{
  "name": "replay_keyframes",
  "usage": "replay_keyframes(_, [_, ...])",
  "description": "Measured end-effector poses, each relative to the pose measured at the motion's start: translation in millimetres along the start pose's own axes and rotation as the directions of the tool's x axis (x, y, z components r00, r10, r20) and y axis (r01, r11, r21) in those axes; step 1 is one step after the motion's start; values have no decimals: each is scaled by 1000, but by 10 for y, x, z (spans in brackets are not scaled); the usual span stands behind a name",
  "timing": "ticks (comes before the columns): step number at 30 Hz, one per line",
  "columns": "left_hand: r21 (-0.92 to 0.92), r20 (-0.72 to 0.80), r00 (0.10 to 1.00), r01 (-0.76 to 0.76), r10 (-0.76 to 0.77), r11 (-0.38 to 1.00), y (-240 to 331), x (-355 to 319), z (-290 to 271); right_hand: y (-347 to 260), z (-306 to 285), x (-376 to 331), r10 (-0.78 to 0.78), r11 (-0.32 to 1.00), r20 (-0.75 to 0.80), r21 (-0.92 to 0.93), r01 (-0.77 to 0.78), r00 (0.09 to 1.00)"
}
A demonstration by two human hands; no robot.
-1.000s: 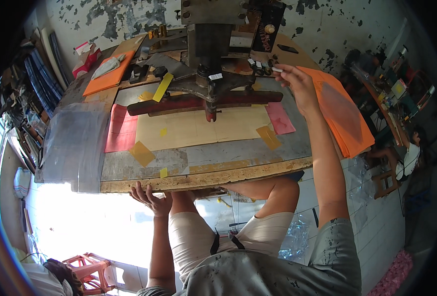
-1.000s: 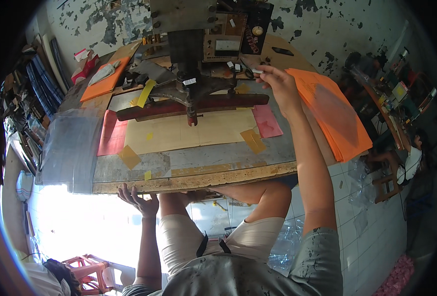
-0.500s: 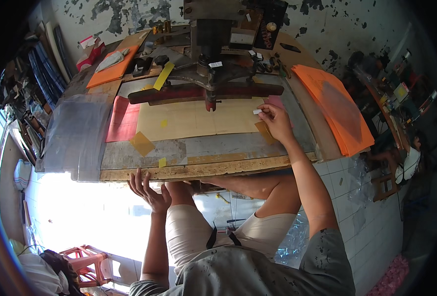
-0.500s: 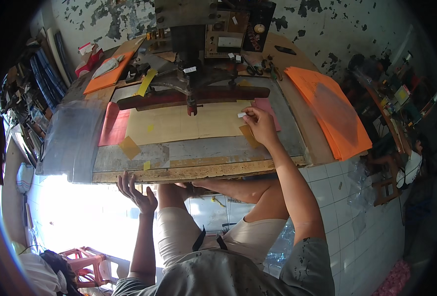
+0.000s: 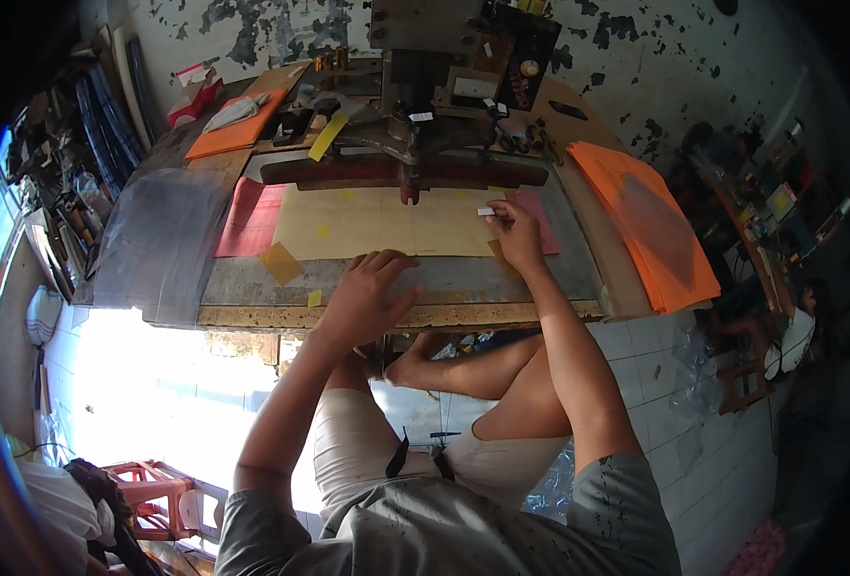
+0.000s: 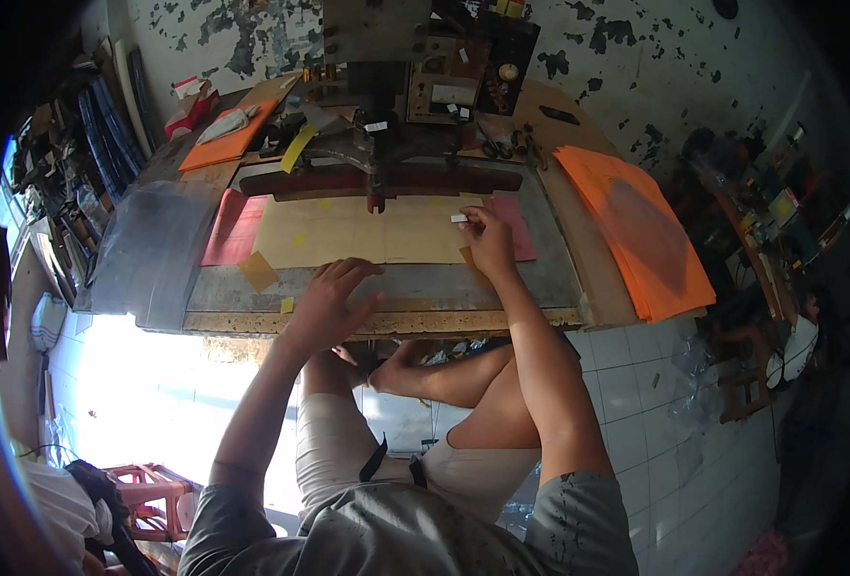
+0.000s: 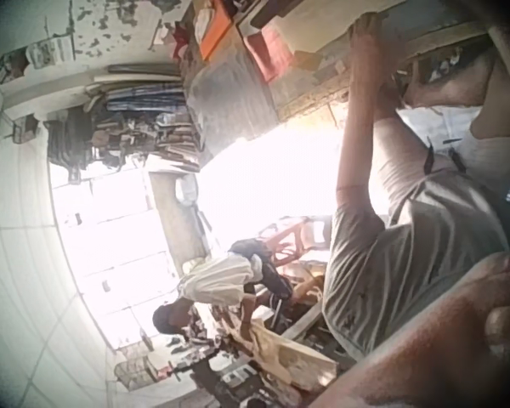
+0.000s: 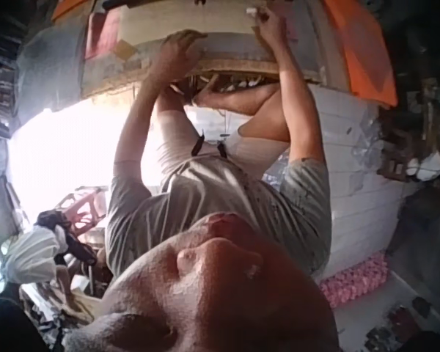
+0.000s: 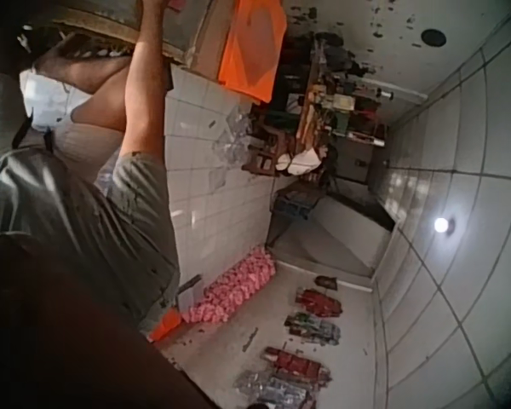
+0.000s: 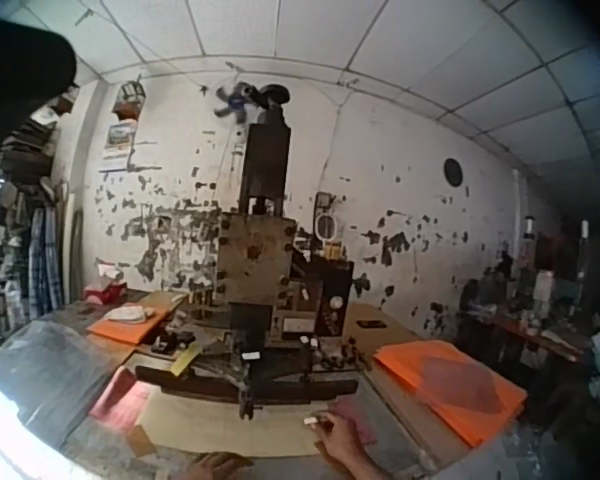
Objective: The person places and positions small metal blocks on a template on the work table, then aligns materials by hand beneath the press mechanism.
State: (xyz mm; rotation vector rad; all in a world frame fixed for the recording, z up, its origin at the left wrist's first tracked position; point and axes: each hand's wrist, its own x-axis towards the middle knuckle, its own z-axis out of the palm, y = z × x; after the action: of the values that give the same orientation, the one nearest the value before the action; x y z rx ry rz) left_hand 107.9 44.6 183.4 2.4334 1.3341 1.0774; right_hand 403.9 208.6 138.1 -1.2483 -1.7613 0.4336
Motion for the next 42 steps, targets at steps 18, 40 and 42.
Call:
replay_keyframes(18, [-93, 200, 967, -139, 155, 986, -666, 1209, 1086, 17, 18, 27, 160, 982, 16, 101, -161, 987])
replay_keyframes(40, [23, 174, 984, -41, 36, 999, -841, 1306, 1141, 18, 497, 185, -162, 927, -99, -358, 117, 982])
replay_keyframes(42, [-8, 159, 987, -16, 17, 1000, -824, 1307, 1117, 18, 503, 176, -139, 917, -61, -384, 106, 988])
